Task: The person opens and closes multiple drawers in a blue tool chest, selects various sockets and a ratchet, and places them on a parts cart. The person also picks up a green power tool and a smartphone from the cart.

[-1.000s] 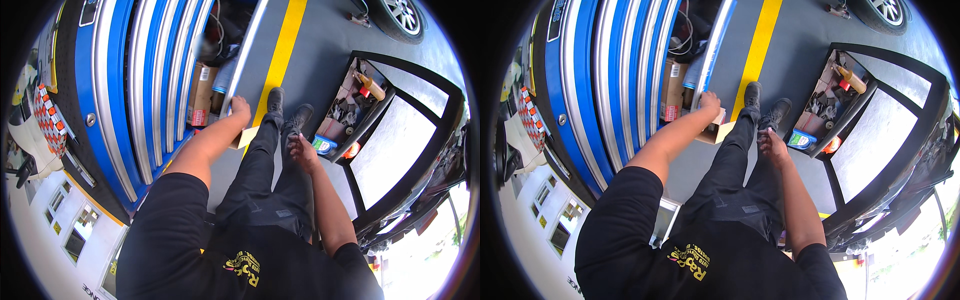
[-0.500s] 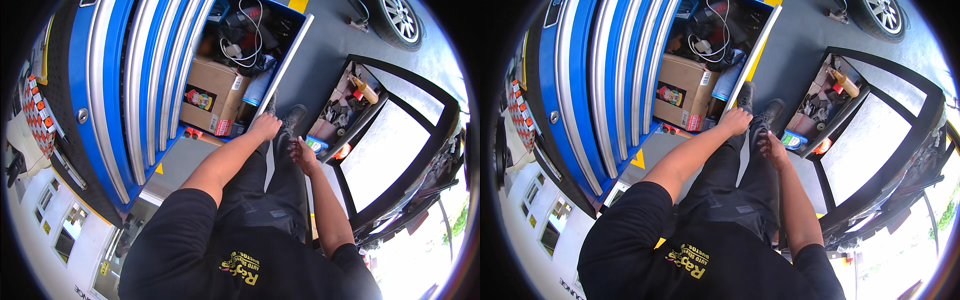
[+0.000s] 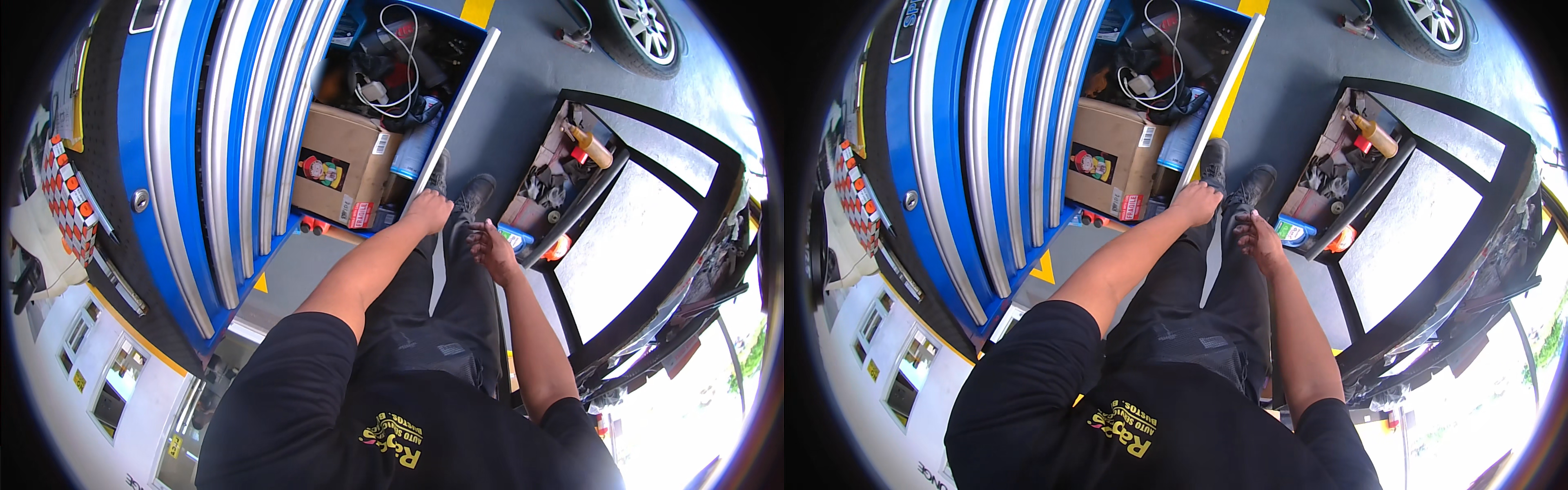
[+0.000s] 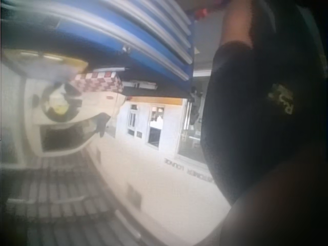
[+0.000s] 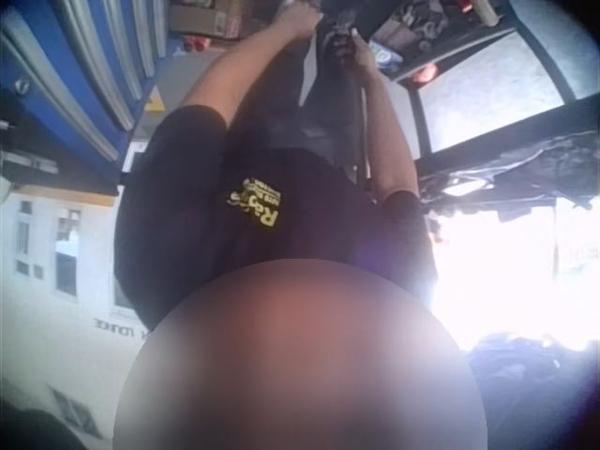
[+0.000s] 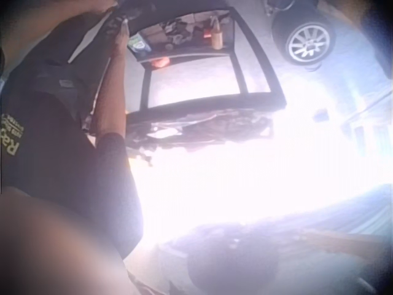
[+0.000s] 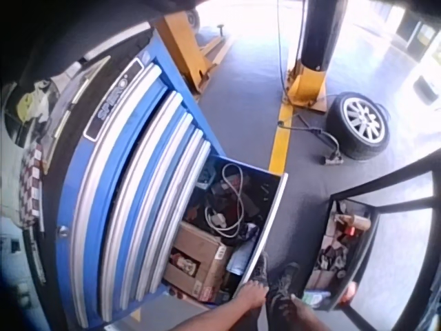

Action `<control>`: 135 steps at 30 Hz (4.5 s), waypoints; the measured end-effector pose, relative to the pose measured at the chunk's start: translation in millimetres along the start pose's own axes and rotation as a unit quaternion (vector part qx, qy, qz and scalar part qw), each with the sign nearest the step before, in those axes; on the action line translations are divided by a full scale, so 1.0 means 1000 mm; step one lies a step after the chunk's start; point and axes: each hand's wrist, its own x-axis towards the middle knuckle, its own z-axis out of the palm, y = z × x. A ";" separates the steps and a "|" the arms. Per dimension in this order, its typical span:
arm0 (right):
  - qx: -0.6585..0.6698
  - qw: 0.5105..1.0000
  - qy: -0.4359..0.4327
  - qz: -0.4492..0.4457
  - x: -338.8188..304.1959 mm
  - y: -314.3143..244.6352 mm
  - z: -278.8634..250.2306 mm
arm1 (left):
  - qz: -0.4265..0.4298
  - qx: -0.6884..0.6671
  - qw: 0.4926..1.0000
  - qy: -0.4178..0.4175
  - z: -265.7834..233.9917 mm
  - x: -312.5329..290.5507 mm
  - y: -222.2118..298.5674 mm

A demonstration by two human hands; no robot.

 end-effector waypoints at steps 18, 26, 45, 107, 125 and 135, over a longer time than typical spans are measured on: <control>0.008 1.000 -0.024 -0.014 0.010 0.001 0.018 | -0.135 -0.051 0.990 -0.006 -0.084 -0.083 -0.128; 0.010 0.999 -0.034 -0.026 0.007 0.005 0.017 | -0.208 0.184 0.958 -0.078 -0.115 -0.119 -0.169; 0.048 0.998 -0.005 -0.030 0.000 0.030 -0.003 | -0.243 0.306 0.888 -0.242 -0.100 -0.109 -0.153; -0.106 0.990 0.096 -0.013 -0.014 0.005 -0.012 | -0.214 -0.356 0.852 0.320 -0.054 -0.001 0.123; -0.045 0.998 0.043 -0.021 -0.009 0.006 -0.046 | -0.207 -0.262 0.940 0.063 -0.093 -0.049 0.013; -0.022 0.999 0.022 -0.028 -0.002 0.014 -0.049 | -0.234 0.176 0.907 -0.303 -0.164 -0.111 -0.044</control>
